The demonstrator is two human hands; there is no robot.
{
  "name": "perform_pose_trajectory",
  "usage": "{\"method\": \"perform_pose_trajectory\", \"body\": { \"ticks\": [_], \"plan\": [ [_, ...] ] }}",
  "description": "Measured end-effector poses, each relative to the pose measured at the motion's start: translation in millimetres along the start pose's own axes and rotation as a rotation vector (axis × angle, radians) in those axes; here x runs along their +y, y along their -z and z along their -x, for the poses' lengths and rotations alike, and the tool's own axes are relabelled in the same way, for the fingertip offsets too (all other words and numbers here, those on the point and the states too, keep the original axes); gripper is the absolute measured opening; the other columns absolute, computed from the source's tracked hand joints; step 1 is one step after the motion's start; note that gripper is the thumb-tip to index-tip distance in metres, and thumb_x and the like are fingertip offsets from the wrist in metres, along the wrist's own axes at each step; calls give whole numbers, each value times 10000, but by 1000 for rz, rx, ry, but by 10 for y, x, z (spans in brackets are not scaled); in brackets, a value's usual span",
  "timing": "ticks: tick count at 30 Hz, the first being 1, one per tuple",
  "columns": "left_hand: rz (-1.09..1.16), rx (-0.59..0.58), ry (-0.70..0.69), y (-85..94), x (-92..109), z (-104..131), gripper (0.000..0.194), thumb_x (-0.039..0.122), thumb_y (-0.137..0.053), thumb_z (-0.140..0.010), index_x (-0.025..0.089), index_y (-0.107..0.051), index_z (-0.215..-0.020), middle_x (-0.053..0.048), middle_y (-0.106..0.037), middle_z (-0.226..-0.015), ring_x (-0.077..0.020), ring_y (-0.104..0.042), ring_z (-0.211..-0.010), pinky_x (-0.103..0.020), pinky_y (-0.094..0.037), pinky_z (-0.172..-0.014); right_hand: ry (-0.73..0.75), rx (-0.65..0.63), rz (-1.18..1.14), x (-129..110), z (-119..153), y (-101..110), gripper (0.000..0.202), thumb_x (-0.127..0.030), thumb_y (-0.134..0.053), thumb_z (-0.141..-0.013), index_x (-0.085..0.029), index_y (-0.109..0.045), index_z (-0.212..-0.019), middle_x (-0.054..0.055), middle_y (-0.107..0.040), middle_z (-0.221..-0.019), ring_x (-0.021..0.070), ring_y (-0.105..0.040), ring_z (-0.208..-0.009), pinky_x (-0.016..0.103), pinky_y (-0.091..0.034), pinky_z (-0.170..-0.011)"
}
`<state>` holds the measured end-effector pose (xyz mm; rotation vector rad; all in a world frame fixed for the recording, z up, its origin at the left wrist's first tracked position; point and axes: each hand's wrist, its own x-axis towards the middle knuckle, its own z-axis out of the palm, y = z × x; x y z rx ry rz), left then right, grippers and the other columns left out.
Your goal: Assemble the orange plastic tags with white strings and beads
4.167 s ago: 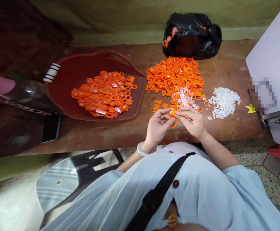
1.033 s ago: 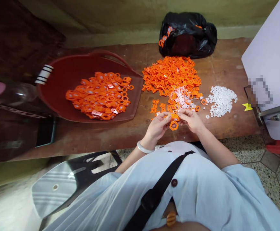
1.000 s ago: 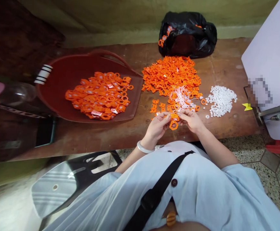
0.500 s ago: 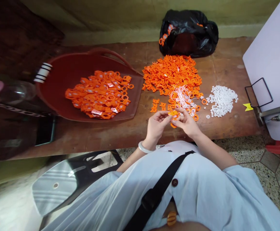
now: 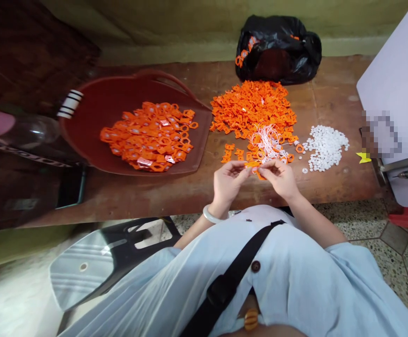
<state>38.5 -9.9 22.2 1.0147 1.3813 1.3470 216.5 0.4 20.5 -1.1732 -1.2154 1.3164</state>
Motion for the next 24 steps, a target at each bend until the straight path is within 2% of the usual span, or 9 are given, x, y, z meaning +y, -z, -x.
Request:
{"method": "perform_pose_trajectory", "body": {
  "ticks": [3, 5, 7, 9, 11, 13, 16, 19, 24],
  "plan": [
    [-44, 176, -42, 142, -26, -89, 341, 394, -813, -638, 145, -692, -836, -22, -689, -718, -118, -633, -641, -255, -523, -649, 22, 143, 4, 39, -37, 148, 277, -419, -807, -664, -218, -633, -741, -13, -668, -691, 123, -609, -613, 287, -533, -613],
    [-73, 217, -45, 182, -41, -116, 339, 390, -813, -635, 147, -689, -835, -15, -684, -713, -112, -625, -634, -249, -518, -647, 18, 167, 2, 61, -43, 184, 264, -392, -816, -654, -220, -634, -739, -22, -665, -683, 115, -599, -597, 274, -523, -594],
    [-90, 143, -17, 117, -56, -72, 333, 390, -814, -629, 150, -689, -824, -16, -685, -713, -114, -620, -629, -250, -515, -642, -8, 93, 3, 75, -21, 126, 251, -382, -812, -661, -216, -640, -740, -24, -666, -676, 112, -599, -596, 271, -522, -598],
    [-90, 18, 32, 6, -77, 6, 325, 389, -814, -627, 153, -692, -814, -20, -687, -708, -118, -614, -618, -256, -510, -628, -38, -15, 13, 87, 9, 36, 247, -388, -803, -671, -208, -648, -736, -20, -665, -666, 115, -600, -596, 276, -525, -604],
    [-79, -38, 68, -44, -103, 51, 313, 389, -809, -634, 154, -688, -803, -18, -680, -693, -118, -605, -606, -258, -504, -621, -46, -36, 33, 104, 15, 17, 241, -388, -796, -677, -203, -654, -736, -14, -670, -674, 117, -602, -600, 278, -523, -605],
    [-81, 4, 80, 21, -127, 32, 314, 390, -811, -634, 152, -681, -792, -14, -671, -680, -115, -602, -605, -254, -498, -626, -22, 68, 50, 130, -17, 127, 227, -371, -796, -675, -205, -655, -737, -16, -675, -687, 117, -606, -607, 278, -523, -614],
    [-119, 55, 119, 234, -149, -43, 349, 396, -828, -605, 141, -683, -793, -11, -670, -665, -110, -606, -611, -243, -485, -632, 36, 255, 47, 187, -103, 440, 209, -337, -801, -657, -207, -662, -744, -21, -671, -675, 122, -615, -604, 288, -532, -631],
    [-101, -32, 240, 354, -163, -56, 369, 412, -828, -584, 135, -687, -781, -14, -679, -643, -117, -614, -594, -241, -483, -612, 71, 372, 17, 255, -147, 693, 205, -337, -780, -667, -203, -684, -790, -13, -685, -694, 131, -633, -614, 303, -543, -647],
    [-36, -146, 389, 345, -205, -21, 370, 438, -820, -577, 140, -689, -754, -20, -696, -631, -117, -617, -550, -240, -497, -575, 43, 409, 18, 360, -77, 825, 205, -330, -763, -680, -202, -697, -826, 5, -709, -725, 143, -653, -642, 313, -545, -658]
  ]
}}
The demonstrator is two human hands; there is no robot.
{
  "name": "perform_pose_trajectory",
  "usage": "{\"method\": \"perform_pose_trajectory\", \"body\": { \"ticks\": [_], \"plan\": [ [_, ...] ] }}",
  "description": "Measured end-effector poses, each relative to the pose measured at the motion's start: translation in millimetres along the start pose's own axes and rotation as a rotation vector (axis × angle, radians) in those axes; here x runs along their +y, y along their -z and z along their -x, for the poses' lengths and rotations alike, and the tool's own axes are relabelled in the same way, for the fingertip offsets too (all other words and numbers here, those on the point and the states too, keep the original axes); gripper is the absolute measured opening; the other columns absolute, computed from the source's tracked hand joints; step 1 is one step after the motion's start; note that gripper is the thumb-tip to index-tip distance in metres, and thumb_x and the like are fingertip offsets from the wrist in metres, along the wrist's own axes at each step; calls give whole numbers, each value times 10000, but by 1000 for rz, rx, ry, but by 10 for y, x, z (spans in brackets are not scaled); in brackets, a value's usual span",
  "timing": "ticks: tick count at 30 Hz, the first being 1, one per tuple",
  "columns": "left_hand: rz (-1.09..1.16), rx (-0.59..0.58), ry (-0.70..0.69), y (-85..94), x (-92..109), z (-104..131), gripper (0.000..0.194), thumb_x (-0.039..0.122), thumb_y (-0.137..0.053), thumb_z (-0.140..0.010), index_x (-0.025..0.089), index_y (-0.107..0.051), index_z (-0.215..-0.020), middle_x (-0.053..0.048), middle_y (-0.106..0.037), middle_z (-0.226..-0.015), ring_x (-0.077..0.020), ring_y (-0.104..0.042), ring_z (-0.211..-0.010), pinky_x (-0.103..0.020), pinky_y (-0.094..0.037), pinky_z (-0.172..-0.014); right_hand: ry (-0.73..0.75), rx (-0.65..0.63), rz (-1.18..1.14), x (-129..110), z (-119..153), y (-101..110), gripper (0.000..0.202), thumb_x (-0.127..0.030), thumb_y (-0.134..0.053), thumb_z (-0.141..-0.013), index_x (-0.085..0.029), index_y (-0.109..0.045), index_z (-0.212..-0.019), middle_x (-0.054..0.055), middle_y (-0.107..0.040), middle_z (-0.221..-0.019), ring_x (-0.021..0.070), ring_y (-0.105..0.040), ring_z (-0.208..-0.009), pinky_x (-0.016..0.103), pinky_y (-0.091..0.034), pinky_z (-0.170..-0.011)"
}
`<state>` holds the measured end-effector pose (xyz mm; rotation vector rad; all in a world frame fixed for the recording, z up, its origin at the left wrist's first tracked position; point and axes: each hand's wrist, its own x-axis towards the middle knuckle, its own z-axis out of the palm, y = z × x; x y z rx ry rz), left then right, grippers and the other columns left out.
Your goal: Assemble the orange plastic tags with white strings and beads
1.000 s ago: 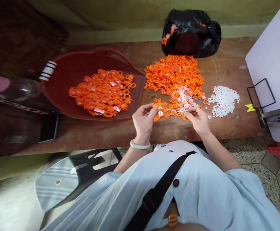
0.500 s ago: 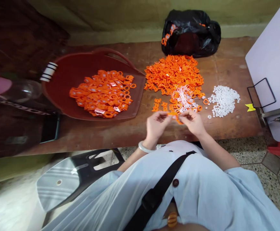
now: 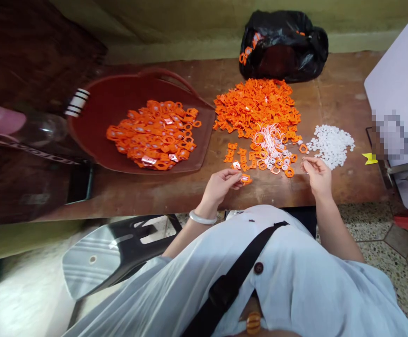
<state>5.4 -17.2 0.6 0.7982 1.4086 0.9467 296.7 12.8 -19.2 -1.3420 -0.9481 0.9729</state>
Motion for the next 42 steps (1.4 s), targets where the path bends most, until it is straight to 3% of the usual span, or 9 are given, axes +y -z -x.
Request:
{"method": "perform_pose_trajectory", "body": {
  "ticks": [7, 10, 13, 15, 18, 21, 27, 35, 42],
  "plan": [
    [32, -40, 43, 55, 31, -21, 437, 502, -818, -578, 133, -700, -781, -39, -726, -695, -124, -645, -570, -228, -507, -552, -15, -70, 38, 41, 89, -49, 260, -410, -758, -704, -218, -680, -861, 22, -714, -785, 181, -686, -746, 370, -566, -762],
    [74, -144, 18, -58, 62, 12, 449, 508, -819, -587, 136, -697, -808, -39, -726, -716, -134, -656, -595, -251, -530, -589, -17, -324, 15, -6, 279, -356, 380, -441, -765, -720, -250, -656, -1030, 59, -717, -1039, 220, -675, -1018, 416, -518, -960],
    [76, -217, -34, -197, 87, 43, 449, 502, -818, -598, 143, -694, -838, -32, -719, -726, -145, -665, -629, -279, -546, -641, -55, -636, -54, -20, 525, -746, 689, -431, -845, -626, -277, -562, -1235, 74, -639, -1265, 237, -577, -1225, 408, -458, -1055],
    [63, -199, -88, -241, 98, 50, 437, 484, -822, -601, 145, -696, -847, -30, -717, -735, -148, -668, -658, -286, -547, -672, -156, -729, -145, -2, 646, -925, 729, -459, -862, -583, -272, -557, -1217, 63, -643, -1247, 213, -622, -1131, 360, -517, -963],
    [26, -75, -179, -205, 98, 41, 423, 445, -831, -597, 146, -712, -872, -37, -726, -757, -144, -666, -688, -281, -541, -702, -400, -824, -166, 10, 693, -963, 503, -552, -772, -667, -216, -610, -1005, 9, -707, -823, 104, -606, -584, 234, -496, -531],
    [-28, 18, -209, -117, 71, 24, 415, 421, -830, -597, 147, -735, -893, -48, -739, -776, -149, -669, -702, -292, -539, -738, -482, -825, -70, -54, 603, -821, 411, -579, -700, -730, -184, -598, -781, -47, -598, -559, 36, -354, -348, 201, -234, -357],
    [-20, 55, -189, -83, 59, 4, 428, 448, -808, -620, 143, -751, -915, -65, -745, -792, -164, -673, -694, -314, -553, -716, -376, -763, -18, -250, 441, -603, 409, -564, -727, -708, -185, -582, -661, -38, -541, -526, 71, -433, -464, 225, -320, -467],
    [95, 290, -265, 105, 173, -75, 468, 410, -839, -569, 104, -725, -903, -41, -718, -734, -139, -674, -689, -289, -564, -722, -327, -656, 65, -209, 352, -305, 384, -540, -729, -714, -183, -597, -663, -45, -494, -512, 77, -395, -479, 239, -298, -495],
    [-38, -10, -183, -321, 90, 48, 377, 392, -816, -611, 129, -739, -870, -52, -729, -729, -138, -661, -646, -271, -537, -673, -307, -755, 99, -301, 426, -615, 420, -559, -719, -697, -196, -526, -608, -51, -501, -512, 80, -412, -481, 247, -328, -504]
  ]
}}
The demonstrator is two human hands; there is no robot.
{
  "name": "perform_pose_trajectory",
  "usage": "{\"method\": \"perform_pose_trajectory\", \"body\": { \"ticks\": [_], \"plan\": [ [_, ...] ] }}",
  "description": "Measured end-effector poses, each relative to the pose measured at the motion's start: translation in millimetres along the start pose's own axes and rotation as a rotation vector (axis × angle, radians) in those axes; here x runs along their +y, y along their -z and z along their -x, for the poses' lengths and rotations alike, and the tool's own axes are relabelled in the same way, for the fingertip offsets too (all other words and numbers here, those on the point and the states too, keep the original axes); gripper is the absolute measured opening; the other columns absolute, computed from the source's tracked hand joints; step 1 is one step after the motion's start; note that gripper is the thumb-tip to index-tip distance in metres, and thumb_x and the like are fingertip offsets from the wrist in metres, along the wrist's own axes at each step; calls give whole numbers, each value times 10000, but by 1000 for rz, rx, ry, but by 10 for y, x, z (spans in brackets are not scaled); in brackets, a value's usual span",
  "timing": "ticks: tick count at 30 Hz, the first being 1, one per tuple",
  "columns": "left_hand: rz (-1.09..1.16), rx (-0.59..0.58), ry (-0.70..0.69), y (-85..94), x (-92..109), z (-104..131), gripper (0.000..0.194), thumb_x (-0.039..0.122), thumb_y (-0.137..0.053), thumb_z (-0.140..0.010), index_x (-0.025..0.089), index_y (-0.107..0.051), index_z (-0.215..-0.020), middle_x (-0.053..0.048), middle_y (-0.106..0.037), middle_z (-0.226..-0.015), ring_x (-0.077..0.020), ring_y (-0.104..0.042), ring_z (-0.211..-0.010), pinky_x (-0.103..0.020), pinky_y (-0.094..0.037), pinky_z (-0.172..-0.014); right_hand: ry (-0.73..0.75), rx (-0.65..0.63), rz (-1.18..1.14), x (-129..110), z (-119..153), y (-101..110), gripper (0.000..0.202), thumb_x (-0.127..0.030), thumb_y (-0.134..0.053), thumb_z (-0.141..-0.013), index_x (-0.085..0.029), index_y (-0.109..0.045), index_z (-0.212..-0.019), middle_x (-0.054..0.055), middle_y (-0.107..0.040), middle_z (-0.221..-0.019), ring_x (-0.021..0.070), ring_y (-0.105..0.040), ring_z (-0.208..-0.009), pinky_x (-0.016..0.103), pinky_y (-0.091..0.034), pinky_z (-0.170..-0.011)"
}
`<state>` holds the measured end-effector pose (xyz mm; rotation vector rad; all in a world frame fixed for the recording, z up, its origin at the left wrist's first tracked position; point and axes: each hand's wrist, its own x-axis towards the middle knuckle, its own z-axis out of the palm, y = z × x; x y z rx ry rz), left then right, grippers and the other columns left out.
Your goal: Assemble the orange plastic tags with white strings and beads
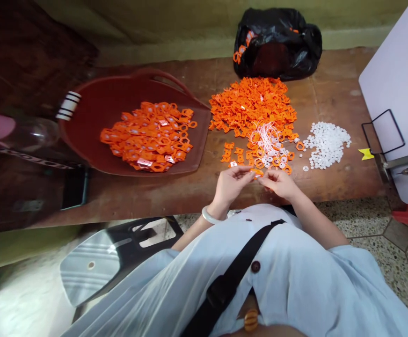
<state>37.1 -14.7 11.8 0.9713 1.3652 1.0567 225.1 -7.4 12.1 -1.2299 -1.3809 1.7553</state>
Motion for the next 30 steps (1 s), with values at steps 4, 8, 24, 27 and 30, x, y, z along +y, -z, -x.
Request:
{"method": "perform_pose_trajectory", "body": {
  "ticks": [4, 8, 24, 27, 30],
  "plan": [
    [-2, 126, -32, 100, 8, -40, 383, 415, -812, -616, 131, -733, -861, -41, -717, -711, -137, -652, -642, -276, -530, -679, 0, 97, 40, 33, 16, 111, 387, -533, -736, -685, -199, -554, -617, -57, -499, -490, 81, -411, -465, 248, -323, -498],
    [-24, 166, -50, 158, 14, -51, 371, 402, -814, -613, 132, -734, -854, -40, -719, -720, -137, -647, -647, -279, -526, -687, -13, 112, 65, 76, 40, 161, 378, -530, -750, -676, -198, -575, -627, -57, -511, -486, 83, -419, -462, 247, -324, -490],
    [59, -54, 99, -2, 7, 10, 379, 436, -822, -604, 141, -739, -829, -46, -728, -704, -152, -661, -628, -294, -546, -660, 89, 131, -83, 180, -19, 160, 413, -439, -823, -648, -218, -659, -956, 47, -706, -974, 194, -662, -935, 400, -521, -922],
    [52, -71, 103, -42, 40, 36, 381, 451, -824, -602, 142, -738, -808, -36, -714, -668, -141, -644, -599, -282, -533, -632, 133, 76, -129, 140, -45, 25, 425, -458, -789, -700, -234, -647, -1031, 54, -698, -1074, 199, -655, -1016, 412, -506, -983],
    [43, -83, 91, -40, 56, 48, 389, 460, -822, -603, 144, -738, -815, -38, -719, -685, -144, -646, -610, -284, -535, -634, 120, -34, -199, 118, -61, -65, 551, -424, -812, -686, -265, -598, -1169, 50, -691, -1132, 204, -655, -1061, 407, -524, -972]
  ]
}}
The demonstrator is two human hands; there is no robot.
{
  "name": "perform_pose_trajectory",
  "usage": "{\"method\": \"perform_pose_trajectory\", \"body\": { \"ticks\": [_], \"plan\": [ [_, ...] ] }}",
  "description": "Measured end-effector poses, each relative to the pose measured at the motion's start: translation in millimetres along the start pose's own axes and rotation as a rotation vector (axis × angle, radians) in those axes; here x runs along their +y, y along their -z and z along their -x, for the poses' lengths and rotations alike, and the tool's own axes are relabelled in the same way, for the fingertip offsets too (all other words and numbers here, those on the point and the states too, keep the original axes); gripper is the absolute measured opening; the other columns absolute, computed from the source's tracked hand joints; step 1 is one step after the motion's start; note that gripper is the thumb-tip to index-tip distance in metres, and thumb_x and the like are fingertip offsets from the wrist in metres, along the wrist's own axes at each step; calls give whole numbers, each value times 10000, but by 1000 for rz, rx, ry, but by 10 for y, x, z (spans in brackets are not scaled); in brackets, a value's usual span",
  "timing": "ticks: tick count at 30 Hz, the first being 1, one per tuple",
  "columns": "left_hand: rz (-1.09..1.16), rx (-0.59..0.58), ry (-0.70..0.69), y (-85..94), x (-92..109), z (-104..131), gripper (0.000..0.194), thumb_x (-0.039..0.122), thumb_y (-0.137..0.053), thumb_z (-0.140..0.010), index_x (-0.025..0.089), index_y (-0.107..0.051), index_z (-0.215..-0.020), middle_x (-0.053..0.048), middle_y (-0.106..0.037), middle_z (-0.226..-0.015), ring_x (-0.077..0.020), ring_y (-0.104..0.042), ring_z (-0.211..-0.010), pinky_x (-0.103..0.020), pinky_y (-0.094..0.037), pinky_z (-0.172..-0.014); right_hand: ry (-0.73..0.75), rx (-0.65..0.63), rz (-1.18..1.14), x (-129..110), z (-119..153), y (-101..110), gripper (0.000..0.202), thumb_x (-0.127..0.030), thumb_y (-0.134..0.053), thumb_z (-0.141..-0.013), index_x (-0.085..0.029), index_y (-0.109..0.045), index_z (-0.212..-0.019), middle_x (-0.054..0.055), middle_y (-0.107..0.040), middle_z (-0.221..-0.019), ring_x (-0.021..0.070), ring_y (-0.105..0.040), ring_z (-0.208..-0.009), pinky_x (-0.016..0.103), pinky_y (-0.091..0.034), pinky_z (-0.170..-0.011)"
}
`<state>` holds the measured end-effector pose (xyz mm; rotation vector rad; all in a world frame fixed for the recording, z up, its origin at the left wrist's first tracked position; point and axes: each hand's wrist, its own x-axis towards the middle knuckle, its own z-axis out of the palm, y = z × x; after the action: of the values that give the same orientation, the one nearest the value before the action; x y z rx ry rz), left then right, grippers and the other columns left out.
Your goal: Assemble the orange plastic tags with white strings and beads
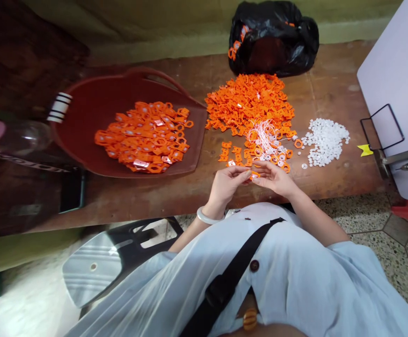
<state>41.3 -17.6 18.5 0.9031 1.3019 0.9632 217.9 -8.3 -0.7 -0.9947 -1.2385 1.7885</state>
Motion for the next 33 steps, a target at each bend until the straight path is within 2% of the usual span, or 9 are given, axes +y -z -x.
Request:
{"method": "perform_pose_trajectory", "body": {
  "ticks": [3, 9, 14, 18, 22, 24, 27, 30, 33],
  "plan": [
    [8, -6, -21, 21, -6, 1, 398, 460, -823, -602, 149, -731, -833, -44, -732, -730, -158, -667, -663, -302, -553, -676, -43, -65, -51, 22, -7, -21, 654, -385, -833, -667, -286, -553, -1249, 39, -698, -1130, 198, -670, -1040, 386, -550, -927],
    [-24, -21, -105, 25, -36, 22, 403, 438, -819, -622, 154, -717, -889, -64, -746, -831, -172, -687, -753, -323, -557, -760, -90, -33, 11, 76, -13, 30, 513, -407, -764, -747, -250, -599, -1207, 27, -721, -966, 163, -683, -895, 342, -565, -835],
    [-57, -49, -95, 101, -71, 5, 393, 419, -822, -613, 151, -712, -877, -59, -741, -821, -166, -684, -739, -320, -552, -764, -30, -73, 79, 100, 12, 87, 507, -363, -780, -726, -254, -622, -1195, 68, -680, -1205, 200, -650, -1088, 399, -515, -983],
    [-42, 222, -82, 607, -10, -177, 380, 392, -840, -574, 136, -686, -808, -34, -702, -725, -140, -648, -649, -276, -528, -669, -40, -22, 101, 130, 81, 251, 513, -373, -780, -715, -243, -633, -1189, 76, -707, -1145, 209, -657, -1087, 436, -486, -1021],
    [280, 757, -250, 1277, 109, -363, 269, 366, -711, -749, 174, -592, -894, -22, -690, -762, -134, -665, -671, -267, -530, -669, -54, 139, 137, 178, 165, 470, 410, -407, -769, -711, -216, -680, -1064, 65, -740, -992, 198, -683, -964, 417, -512, -944],
    [352, 815, -242, 1430, 99, -394, 239, 394, -616, -834, 189, -544, -933, -39, -700, -790, -152, -687, -702, -297, -542, -693, -47, 227, 163, 193, 157, 592, 377, -415, -761, -710, -212, -688, -1019, 60, -744, -966, 193, -685, -921, 404, -518, -914],
    [344, 692, -93, 1328, -43, -375, 255, 381, -655, -803, 195, -517, -911, -40, -703, -794, -145, -690, -692, -264, -528, -661, 2, 378, 320, 174, 7, 831, 335, -405, -714, -744, -207, -692, -1013, 63, -743, -974, 200, -679, -881, 399, -524, -877],
    [369, 535, -5, 991, -223, -332, 339, 355, -734, -727, 202, -528, -948, -19, -704, -773, -117, -673, -655, -228, -513, -641, 68, 561, 680, 98, -292, 1113, 272, -329, -624, -803, -179, -705, -1015, 85, -734, -981, 226, -661, -874, 411, -513, -862],
    [392, 407, 10, 667, -313, -296, 436, 388, -763, -698, 193, -542, -1020, -18, -712, -767, -112, -672, -646, -225, -508, -627, 60, 689, 1114, 19, -604, 1317, 275, -253, -582, -826, -126, -718, -1029, 160, -702, -1084, 306, -596, -1052, 465, -447, -953]
  ]
}}
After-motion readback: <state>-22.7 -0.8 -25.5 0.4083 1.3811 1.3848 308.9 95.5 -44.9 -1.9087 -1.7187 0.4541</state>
